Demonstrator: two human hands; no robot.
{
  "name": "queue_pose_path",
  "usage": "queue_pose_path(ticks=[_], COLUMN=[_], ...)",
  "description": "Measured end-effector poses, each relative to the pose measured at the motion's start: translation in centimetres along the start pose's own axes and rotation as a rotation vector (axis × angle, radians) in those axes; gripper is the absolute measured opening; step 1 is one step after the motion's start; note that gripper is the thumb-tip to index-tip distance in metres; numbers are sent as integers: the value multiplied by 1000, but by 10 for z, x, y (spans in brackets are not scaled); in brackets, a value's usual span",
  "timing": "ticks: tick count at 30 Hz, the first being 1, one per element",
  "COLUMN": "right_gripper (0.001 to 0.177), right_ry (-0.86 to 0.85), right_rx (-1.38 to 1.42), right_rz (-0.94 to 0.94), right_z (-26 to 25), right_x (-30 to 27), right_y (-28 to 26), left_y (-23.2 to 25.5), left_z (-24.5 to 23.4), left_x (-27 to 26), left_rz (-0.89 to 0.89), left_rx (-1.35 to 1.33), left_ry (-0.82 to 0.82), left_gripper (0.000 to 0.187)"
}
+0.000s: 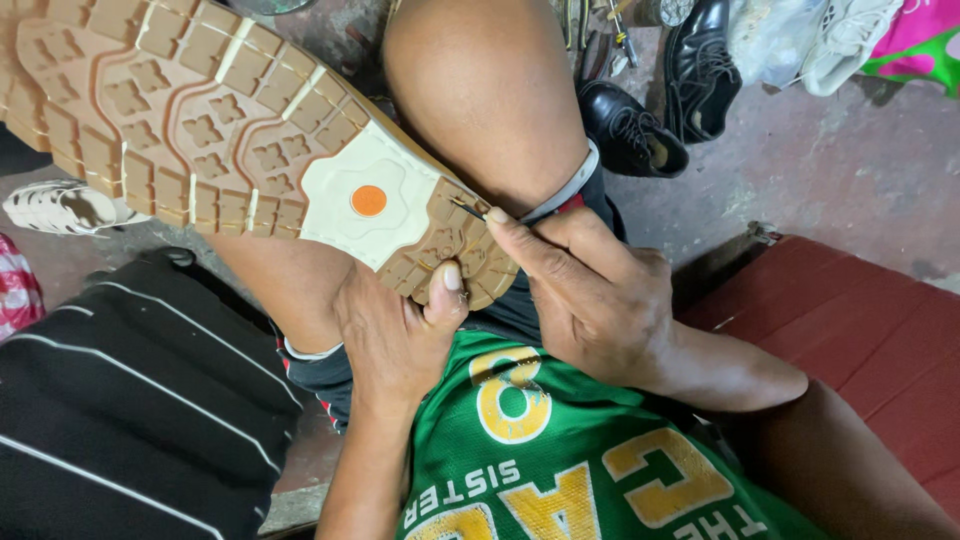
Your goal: The person is repairing a tan work boot by stitching the sole to the upper. They use a stitching awl to pierce the sole and pull a thread through, then use a knife to trim excess material. The task is performed while sitting on the floor in a cluttered workshop.
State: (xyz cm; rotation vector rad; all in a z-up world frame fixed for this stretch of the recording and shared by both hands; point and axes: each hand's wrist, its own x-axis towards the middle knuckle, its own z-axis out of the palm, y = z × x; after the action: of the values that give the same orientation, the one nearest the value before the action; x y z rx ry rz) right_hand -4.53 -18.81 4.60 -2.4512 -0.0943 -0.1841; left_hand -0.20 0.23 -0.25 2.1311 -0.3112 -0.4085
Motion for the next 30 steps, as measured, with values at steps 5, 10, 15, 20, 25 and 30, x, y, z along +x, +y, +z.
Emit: queue_pose_path(ticks=[5, 10, 15, 20, 25, 30], right_gripper=[41, 41, 41, 33, 30, 34], right_ry=[-15, -21, -11, 29, 127, 135], right_rx=[-15, -53, 51, 125, 496, 1023], right_rz=[-8, -15, -47, 57, 281, 645], right_z=[-2, -3, 3, 2, 1, 16], right_x=[7, 14, 19, -1, -24, -24], right_y=[-1, -3, -2, 2, 24, 31], left_y=[2, 3, -2, -12, -18, -9], left_z=[2, 2, 5, 9, 12, 0], left_x=[1, 2, -2, -14, -23, -11], left_rz=[-4, 4, -26, 39, -33, -50], left_rx=[-23, -24, -8, 10, 121, -84], left_ry=[27, 18, 0, 86, 74, 59], left_gripper=[48, 46, 48, 55, 53, 52])
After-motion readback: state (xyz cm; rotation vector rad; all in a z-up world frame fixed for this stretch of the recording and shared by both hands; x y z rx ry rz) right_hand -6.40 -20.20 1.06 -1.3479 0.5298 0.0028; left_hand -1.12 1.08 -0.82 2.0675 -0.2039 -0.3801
